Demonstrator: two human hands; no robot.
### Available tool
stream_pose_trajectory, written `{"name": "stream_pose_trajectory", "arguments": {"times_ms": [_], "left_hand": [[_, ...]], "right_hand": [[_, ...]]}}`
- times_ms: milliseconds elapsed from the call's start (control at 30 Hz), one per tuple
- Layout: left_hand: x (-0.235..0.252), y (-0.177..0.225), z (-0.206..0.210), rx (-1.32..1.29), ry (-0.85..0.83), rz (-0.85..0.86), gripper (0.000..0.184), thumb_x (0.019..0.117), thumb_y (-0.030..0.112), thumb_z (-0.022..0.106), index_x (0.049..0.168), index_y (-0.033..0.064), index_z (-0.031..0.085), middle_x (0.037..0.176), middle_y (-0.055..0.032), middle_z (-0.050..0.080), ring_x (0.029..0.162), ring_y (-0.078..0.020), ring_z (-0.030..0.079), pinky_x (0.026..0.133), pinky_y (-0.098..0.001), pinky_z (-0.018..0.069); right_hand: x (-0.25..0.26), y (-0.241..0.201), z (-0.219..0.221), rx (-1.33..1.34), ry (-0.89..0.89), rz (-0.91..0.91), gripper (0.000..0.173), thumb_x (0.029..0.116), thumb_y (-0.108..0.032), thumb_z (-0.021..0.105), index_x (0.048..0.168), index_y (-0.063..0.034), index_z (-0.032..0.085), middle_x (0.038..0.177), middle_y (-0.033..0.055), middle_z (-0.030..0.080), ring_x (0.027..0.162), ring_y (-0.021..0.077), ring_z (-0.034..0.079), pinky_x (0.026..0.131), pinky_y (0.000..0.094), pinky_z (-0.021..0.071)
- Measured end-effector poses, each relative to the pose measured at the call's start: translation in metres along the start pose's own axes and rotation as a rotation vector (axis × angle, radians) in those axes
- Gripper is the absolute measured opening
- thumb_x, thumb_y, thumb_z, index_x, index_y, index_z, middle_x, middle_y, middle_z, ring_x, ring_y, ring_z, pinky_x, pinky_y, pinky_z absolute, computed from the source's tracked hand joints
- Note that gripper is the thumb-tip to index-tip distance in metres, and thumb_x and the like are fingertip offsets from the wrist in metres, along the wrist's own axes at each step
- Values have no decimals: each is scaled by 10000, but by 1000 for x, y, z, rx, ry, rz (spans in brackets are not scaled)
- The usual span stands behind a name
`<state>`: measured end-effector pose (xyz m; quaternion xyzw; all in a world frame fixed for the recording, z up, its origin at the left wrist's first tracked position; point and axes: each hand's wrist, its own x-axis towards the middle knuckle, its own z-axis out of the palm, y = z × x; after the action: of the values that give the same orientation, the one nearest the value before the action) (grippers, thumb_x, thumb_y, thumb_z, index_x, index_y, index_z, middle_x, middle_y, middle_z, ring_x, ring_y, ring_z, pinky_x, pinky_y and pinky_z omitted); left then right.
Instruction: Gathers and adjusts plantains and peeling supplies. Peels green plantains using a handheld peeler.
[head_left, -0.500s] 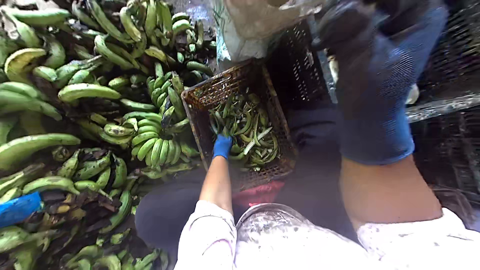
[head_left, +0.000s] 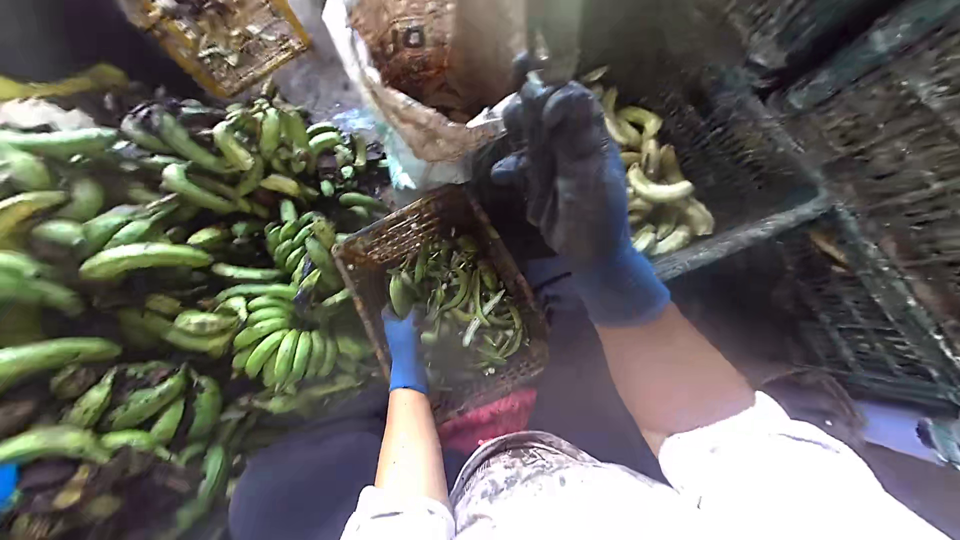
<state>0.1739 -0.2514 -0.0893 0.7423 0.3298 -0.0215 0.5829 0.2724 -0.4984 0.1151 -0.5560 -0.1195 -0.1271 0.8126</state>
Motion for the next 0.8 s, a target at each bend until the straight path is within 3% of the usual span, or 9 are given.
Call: {"name": "stream_pose_trajectory", "arguments": {"times_ms": [100, 200, 333, 400, 467, 567, 600, 700, 800], "left_hand": [[-29, 36, -24, -216, -50, 78, 774, 881, 178, 769, 1524, 121, 343, 1315, -139, 612, 1109, -207, 654, 925, -415, 576], [-54, 69, -47, -354, -114, 206, 665, 919, 247, 754, 1490, 197, 416, 1288, -64, 651, 1083, -174, 669, 905, -401, 584], [-86, 116, -66, -381, -61, 350, 632, 917, 259, 751, 1467, 213, 444, 1285, -35, 645, 1079, -152, 655, 888, -367, 576], [-94, 134, -69, -396, -31, 437, 606, 909, 236, 754, 1445, 199, 473, 1257, -23, 656, 1061, -131, 663, 880, -342, 580], [-102, 140, -68, -399, -62, 572, 564, 928, 192, 730, 1431, 183, 475, 1245, -6, 650, 1066, -106, 655, 888, -305, 575], [-104, 141, -63, -424, -98, 717, 558, 925, 140, 730, 1414, 144, 463, 1228, -15, 649, 1060, -108, 662, 894, -303, 583], [-106, 141, -62, -463, -96, 725, 568, 911, 133, 752, 1407, 139, 474, 1212, -34, 663, 1045, -132, 675, 881, -326, 596], [-118, 147, -72, -605, -183, 622, 652, 904, 140, 757, 1484, 181, 460, 1265, -73, 655, 1070, -187, 671, 897, -386, 593], [-104, 160, -96, -830, -464, 515, 638, 867, 176, 727, 1439, 147, 446, 1251, -121, 641, 1076, -247, 660, 913, -461, 572]], "right_hand": [[-24, 10, 26, -76, -41, 192, 355, 1081, -235, 468, 1379, -45, 435, 1106, 79, 638, 928, 190, 693, 794, 392, 638], [-90, 28, 59, -252, -127, 297, 461, 1063, -269, 508, 1462, -58, 410, 1110, 99, 683, 849, 220, 727, 691, 437, 659], [-169, 62, 59, -545, -205, 462, 499, 1041, -373, 525, 1457, -102, 473, 1142, 105, 703, 863, 217, 730, 741, 471, 633], [-176, 48, 64, -517, -201, 340, 493, 1039, -400, 511, 1406, -71, 516, 1048, 75, 716, 827, 167, 722, 727, 415, 630], [-170, 13, 75, -275, -181, 19, 411, 1062, -349, 523, 1329, -37, 527, 975, 37, 702, 768, 131, 701, 659, 355, 636], [-154, -23, 81, -187, -219, -229, 305, 1061, -351, 543, 1281, -143, 579, 944, -35, 692, 762, 66, 667, 646, 280, 607], [-155, -14, 74, -330, -248, -167, 345, 1066, -341, 525, 1295, -88, 572, 938, 11, 689, 751, 94, 671, 640, 314, 615], [-174, 35, 43, -597, -438, 448, 488, 1050, -402, 473, 1406, -72, 519, 1117, 100, 698, 919, 178, 703, 809, 442, 606], [-172, 36, 41, -280, -390, 739, 445, 1063, -371, 477, 1412, -95, 498, 1003, 71, 702, 753, 173, 702, 626, 373, 620]]}}
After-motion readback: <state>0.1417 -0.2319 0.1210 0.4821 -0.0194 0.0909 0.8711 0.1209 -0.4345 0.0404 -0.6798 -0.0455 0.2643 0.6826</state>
